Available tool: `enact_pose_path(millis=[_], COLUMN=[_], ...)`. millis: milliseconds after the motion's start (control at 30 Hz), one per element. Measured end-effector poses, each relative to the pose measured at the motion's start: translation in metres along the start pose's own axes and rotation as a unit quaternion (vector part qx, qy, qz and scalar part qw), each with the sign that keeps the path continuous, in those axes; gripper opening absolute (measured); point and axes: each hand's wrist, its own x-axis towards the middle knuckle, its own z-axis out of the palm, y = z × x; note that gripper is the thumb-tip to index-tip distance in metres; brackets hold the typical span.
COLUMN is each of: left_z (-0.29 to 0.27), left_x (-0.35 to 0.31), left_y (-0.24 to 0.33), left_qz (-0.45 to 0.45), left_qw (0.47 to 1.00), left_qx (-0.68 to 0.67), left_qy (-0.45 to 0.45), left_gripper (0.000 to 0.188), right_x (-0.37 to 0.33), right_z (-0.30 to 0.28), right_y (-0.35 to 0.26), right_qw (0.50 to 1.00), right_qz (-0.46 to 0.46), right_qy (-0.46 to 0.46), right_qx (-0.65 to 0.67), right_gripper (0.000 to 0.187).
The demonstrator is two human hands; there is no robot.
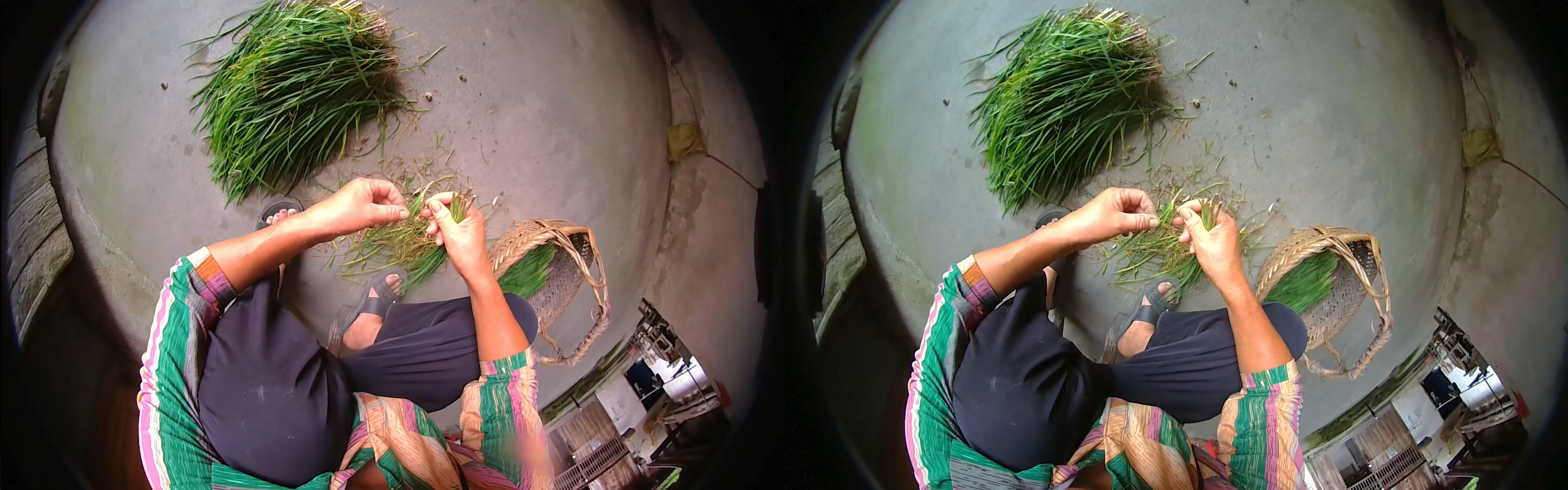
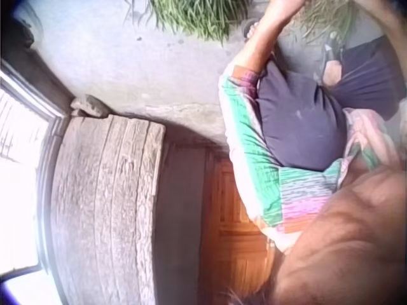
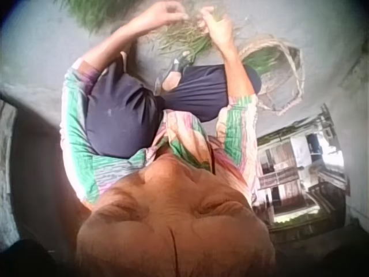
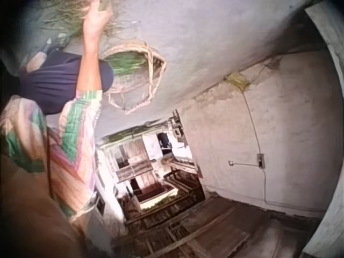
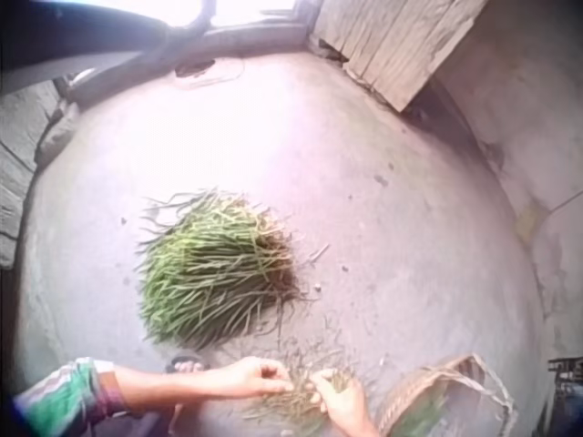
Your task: The person sorts a pile of green chives by hand on a concrete floor, removing dry outer layers and placing the cleaned stems into a wicker basket.
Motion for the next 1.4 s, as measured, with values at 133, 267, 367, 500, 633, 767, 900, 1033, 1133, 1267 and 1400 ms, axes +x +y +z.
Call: enact_pose_path(millis=[133,267,367,500,633,767,900,1033,1133,1267,1400], left_z=[0.001,0.000,0.003,0.006,0.004,0.002,0.005,0.001,-0.001,-0.003,-0.006], left_x=[-0.001,-0.002,0.002,-0.002,0.000,-0.004,-0.007,-0.008,-0.009,-0.009,-0.013], left_y=[0.002,0.002,-0.007,-0.003,-0.006,0.001,0.008,0.004,0.006,0.008,0.009], left_qz=[-0.051,-0.028,0.015,0.028,0.026,-0.020,-0.074,-0.104,-0.131,-0.144,-0.132], left_qw=[0.998,0.999,0.999,1.000,1.000,0.999,0.996,0.989,0.982,0.978,0.982], left_qx=[-0.037,-0.041,-0.041,-0.004,0.011,-0.030,-0.051,-0.103,-0.131,-0.143,-0.132], left_qy=[0.019,0.007,0.003,-0.001,-0.008,-0.020,-0.024,-0.036,-0.038,-0.039,-0.014], left_gripper=[0.016,0.015,0.014,0.012,0.012,0.015,0.018,0.019,0.019,0.016,0.015], right_x=[-0.003,-0.001,-0.003,-0.004,-0.003,-0.002,-0.003,-0.001,0.002,0.004,0.011], right_z=[-0.007,-0.009,-0.002,0.005,0.006,0.008,0.008,0.009,0.006,-0.008,-0.036], right_y=[-0.005,-0.015,-0.019,-0.015,-0.014,-0.012,-0.012,-0.008,-0.007,-0.014,-0.029], right_qw=[0.998,0.994,0.994,0.996,0.998,1.000,1.000,0.996,0.993,0.991,0.970], right_qz=[-0.001,0.027,0.056,0.056,0.044,0.023,-0.014,-0.067,-0.099,-0.087,-0.071], right_qy=[0.057,0.053,0.023,0.012,0.005,-0.003,-0.006,-0.008,0.022,0.103,0.219], right_qx=[0.008,0.093,0.093,0.066,0.039,-0.006,-0.026,-0.049,-0.068,0.001,0.082], right_gripper=[0.013,0.019,0.026,0.022,0.015,0.012,0.010,0.007,0.006,0.007,0.009])
